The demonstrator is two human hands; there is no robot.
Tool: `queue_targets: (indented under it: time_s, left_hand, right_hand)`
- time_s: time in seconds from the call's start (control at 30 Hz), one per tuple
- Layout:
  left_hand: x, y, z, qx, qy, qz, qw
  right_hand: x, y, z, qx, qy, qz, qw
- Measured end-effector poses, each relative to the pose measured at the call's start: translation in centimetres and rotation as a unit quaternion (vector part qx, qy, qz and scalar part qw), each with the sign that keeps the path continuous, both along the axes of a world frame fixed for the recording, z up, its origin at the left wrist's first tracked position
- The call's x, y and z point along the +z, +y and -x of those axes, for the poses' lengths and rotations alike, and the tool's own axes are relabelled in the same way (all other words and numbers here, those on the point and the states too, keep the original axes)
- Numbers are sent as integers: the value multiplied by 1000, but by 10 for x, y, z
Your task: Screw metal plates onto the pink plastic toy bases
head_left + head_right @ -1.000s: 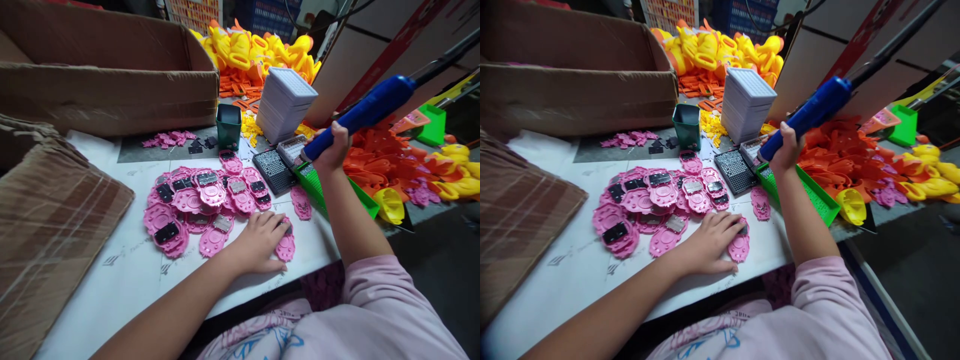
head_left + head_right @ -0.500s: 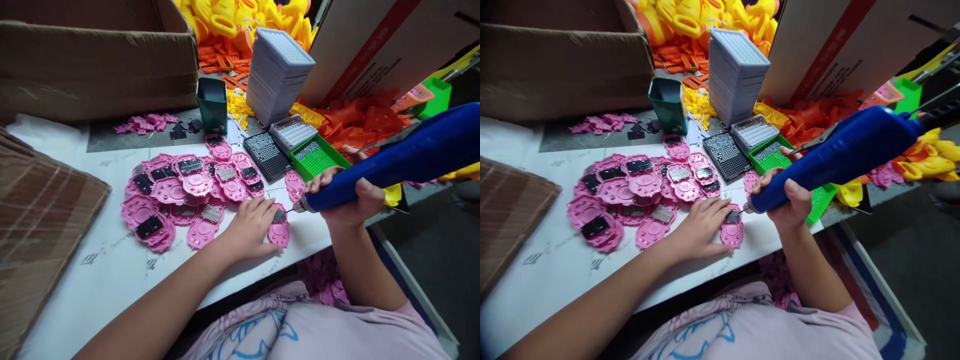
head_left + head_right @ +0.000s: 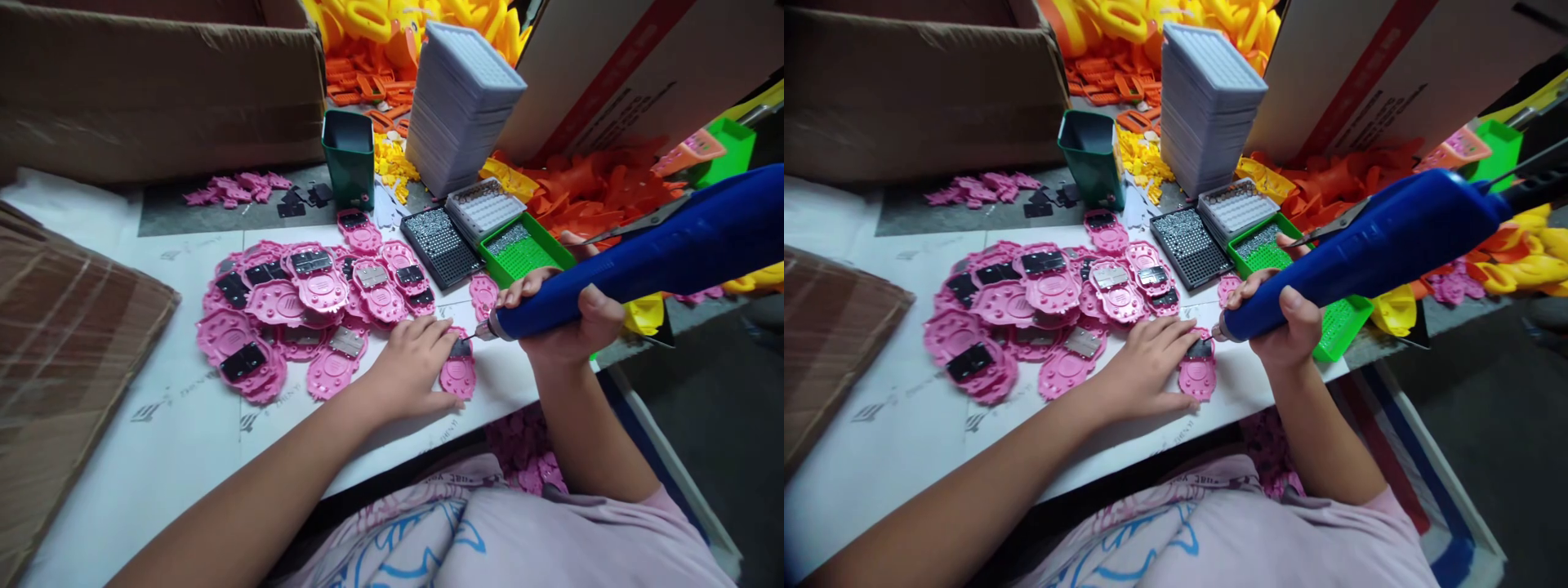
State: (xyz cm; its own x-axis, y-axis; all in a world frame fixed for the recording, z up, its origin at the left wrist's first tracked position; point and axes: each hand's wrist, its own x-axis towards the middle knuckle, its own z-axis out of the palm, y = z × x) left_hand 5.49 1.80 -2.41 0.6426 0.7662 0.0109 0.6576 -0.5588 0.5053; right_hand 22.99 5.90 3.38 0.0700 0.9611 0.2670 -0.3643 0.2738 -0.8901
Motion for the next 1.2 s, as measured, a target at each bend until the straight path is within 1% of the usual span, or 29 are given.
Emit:
queue_targets:
  time_s: [0.23,0.33,0.43,0.53,0.67,0.77,0.97,1.13,1.2]
  left_hand:
    - [-3,0,1,1,-35,-21,999]
    - [-6,0,1,24,-103,-65,992]
    - [-7,0,0,56,-177,-126,975]
    - [-7,-1,-1,48,-205,-148,966]
    - [-5,-2,-2,34,-185,-123,974]
    - [-5,-2,-2,40,-179,-99,978]
    - [-8,-2,-3,64,-185,-75,978]
    - [-8,-1,-2,58,-177,-59,981]
    - [-7,-2,-3,66,-179,-53,980]
  right_hand:
    - [4,-1,-1,-1,-4,-3,1000]
    - [9,-6,0,13,9,-15,1000]
    - [16,-12,3,33,27,-22,999]
    - [21,-17,7,59,35,-20,997]
    - [22,-20,13,80,29,-21,996]
    - [22,-20,15,74,25,-15,997]
    - [20,-21,15,81,3,-23,996]
    - [16,-22,15,81,7,-25,996]
    - [15,-21,14,81,8,-23,996]
